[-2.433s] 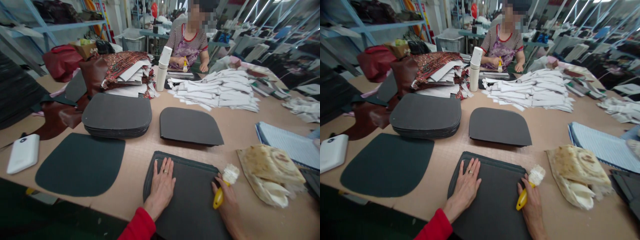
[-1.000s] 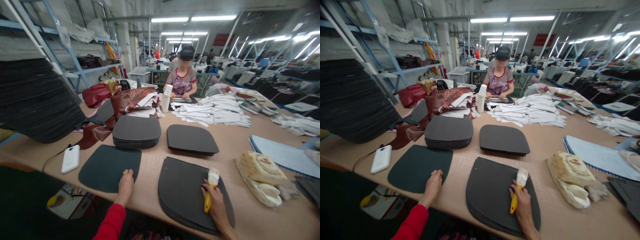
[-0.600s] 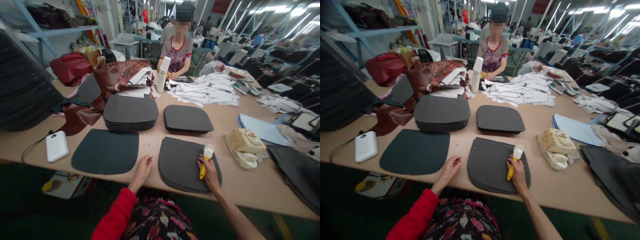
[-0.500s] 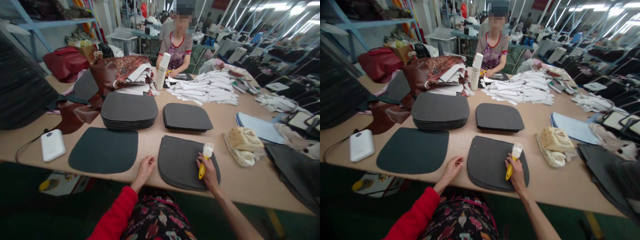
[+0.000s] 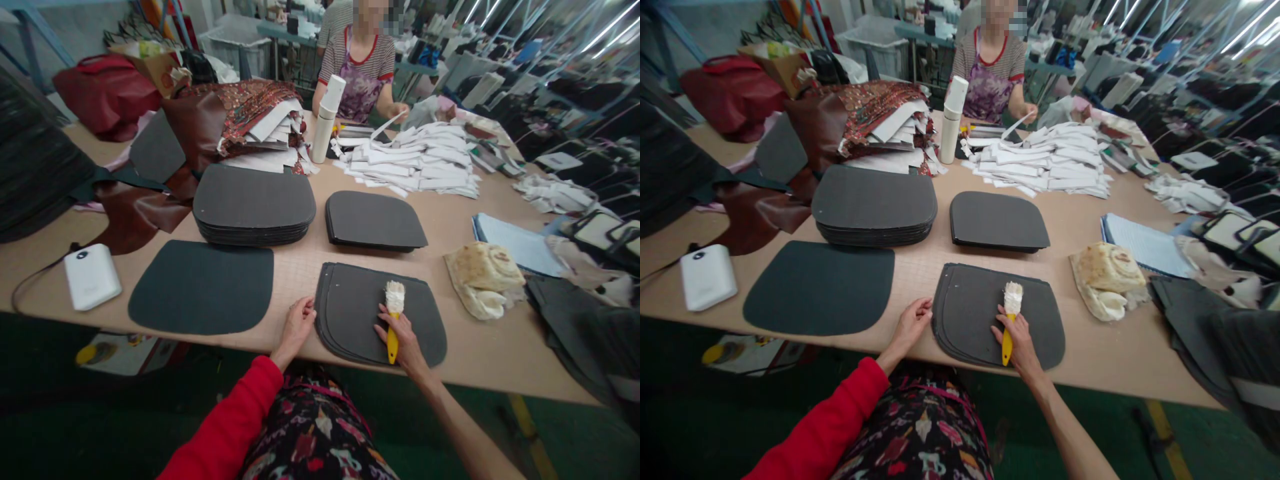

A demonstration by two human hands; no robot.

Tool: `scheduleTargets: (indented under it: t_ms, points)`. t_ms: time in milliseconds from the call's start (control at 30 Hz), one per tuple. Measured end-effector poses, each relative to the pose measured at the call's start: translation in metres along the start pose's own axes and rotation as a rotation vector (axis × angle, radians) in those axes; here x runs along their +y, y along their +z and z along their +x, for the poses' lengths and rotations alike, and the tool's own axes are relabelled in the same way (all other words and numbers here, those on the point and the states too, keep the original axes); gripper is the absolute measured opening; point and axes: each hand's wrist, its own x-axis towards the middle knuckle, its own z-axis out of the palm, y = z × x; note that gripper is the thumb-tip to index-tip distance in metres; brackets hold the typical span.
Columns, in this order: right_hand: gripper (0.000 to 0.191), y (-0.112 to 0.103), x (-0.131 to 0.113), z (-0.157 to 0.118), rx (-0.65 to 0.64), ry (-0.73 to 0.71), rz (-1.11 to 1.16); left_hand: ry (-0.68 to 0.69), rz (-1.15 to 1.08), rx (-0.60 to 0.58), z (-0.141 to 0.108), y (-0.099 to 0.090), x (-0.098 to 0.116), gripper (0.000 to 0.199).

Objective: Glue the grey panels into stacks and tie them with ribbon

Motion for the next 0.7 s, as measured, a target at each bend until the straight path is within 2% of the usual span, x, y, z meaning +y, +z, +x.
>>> scheduleTargets:
  t_ms: [133, 267, 433, 567, 633, 700]
  points:
    - [0.024, -0.007, 0.001, -0.001, -0.043, 0.037, 0.017, -0.011, -0.025, 0.041, 0.0, 0.004, -0.006, 0.034]
    - [0.024, -0.005, -0.002, -0.001, -0.033, 0.051, 0.023, 0.004, -0.019, 0.071, 0.0, 0.007, -0.011, 0.035]
    - [0.023, -0.005, -0.001, -0.003, -0.032, 0.032, 0.008, 0.074, 0.055, 0.101, -0.005, 0.001, -0.01, 0.034]
    - [0.022, -0.005, -0.006, -0.001, -0.036, 0.013, -0.02, 0.235, 0.141, 0.073, -0.012, 0.004, 0.011, 0.036]
    - [0.022, -0.001, -0.012, 0.002, -0.045, -0.009, -0.029, 0.388, 0.267, -0.018, -0.013, 0.013, 0.024, 0.038]
    - [0.022, 0.005, -0.018, 0.006, -0.047, -0.043, -0.028, 0.522, 0.509, -0.121, -0.013, 0.027, 0.032, 0.044]
